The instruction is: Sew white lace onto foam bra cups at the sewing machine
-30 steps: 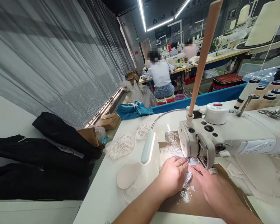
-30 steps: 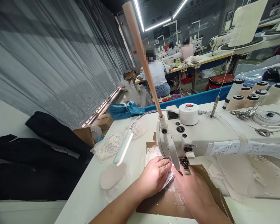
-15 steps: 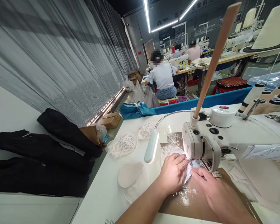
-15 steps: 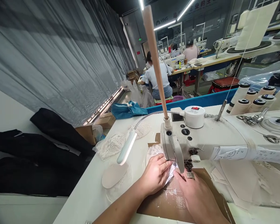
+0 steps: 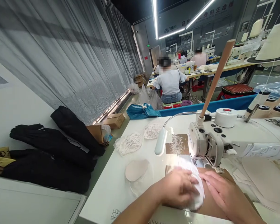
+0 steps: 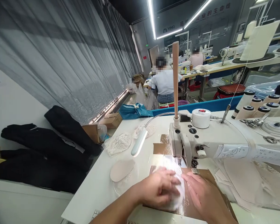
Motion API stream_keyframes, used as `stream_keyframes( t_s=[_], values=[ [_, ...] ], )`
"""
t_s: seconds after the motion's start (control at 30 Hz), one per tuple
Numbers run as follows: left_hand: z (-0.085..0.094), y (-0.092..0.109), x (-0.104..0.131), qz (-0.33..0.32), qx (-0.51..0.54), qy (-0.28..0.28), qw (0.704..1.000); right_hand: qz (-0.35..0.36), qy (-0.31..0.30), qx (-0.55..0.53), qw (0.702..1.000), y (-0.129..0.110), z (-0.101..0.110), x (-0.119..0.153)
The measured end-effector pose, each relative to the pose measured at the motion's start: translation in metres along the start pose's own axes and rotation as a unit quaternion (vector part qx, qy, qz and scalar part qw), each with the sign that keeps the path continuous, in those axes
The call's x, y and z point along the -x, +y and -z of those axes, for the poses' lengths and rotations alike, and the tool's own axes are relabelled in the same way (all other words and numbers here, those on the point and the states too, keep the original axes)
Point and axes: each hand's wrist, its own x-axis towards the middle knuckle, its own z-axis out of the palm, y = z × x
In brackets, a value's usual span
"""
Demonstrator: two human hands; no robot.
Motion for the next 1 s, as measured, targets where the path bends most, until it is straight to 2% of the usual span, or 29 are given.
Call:
stream_keyframes(
  t_s=[0.03, 0.1, 0.17, 0.23, 0.37, 0.47, 0.7, 1.0],
  values=[
    [0.0, 0.006, 0.005, -0.033, 0.022, 0.001, 0.999, -0.001, -0.004, -0.006, 1.0, 0.001, 0.001, 0.0],
    [-0.002, 0.016, 0.013, -0.043, 0.039, 0.057, 0.997, -0.001, -0.007, -0.01, 1.0, 0.001, 0.004, 0.0],
    [-0.005, 0.021, 0.015, 0.009, 0.024, 0.127, 0.992, -0.001, -0.012, -0.016, 1.0, -0.002, 0.007, -0.002],
    [-0.009, 0.021, 0.012, 0.06, -0.01, 0.145, 0.988, 0.004, -0.021, -0.022, 1.0, -0.006, 0.01, -0.006],
    [-0.016, 0.011, -0.005, 0.075, -0.09, 0.108, 0.987, 0.002, -0.048, -0.009, 0.999, -0.013, 0.015, -0.012],
    [-0.017, 0.005, -0.015, 0.079, -0.112, 0.088, 0.987, -0.024, -0.047, 0.016, 0.998, -0.015, 0.015, -0.013],
    [-0.014, -0.002, -0.018, 0.12, -0.124, 0.059, 0.983, -0.065, -0.037, 0.048, 0.996, -0.017, 0.012, -0.014],
    [0.0, -0.025, -0.027, 0.079, -0.128, -0.013, 0.988, -0.086, -0.016, 0.069, 0.994, -0.022, 0.006, -0.019]
  ],
)
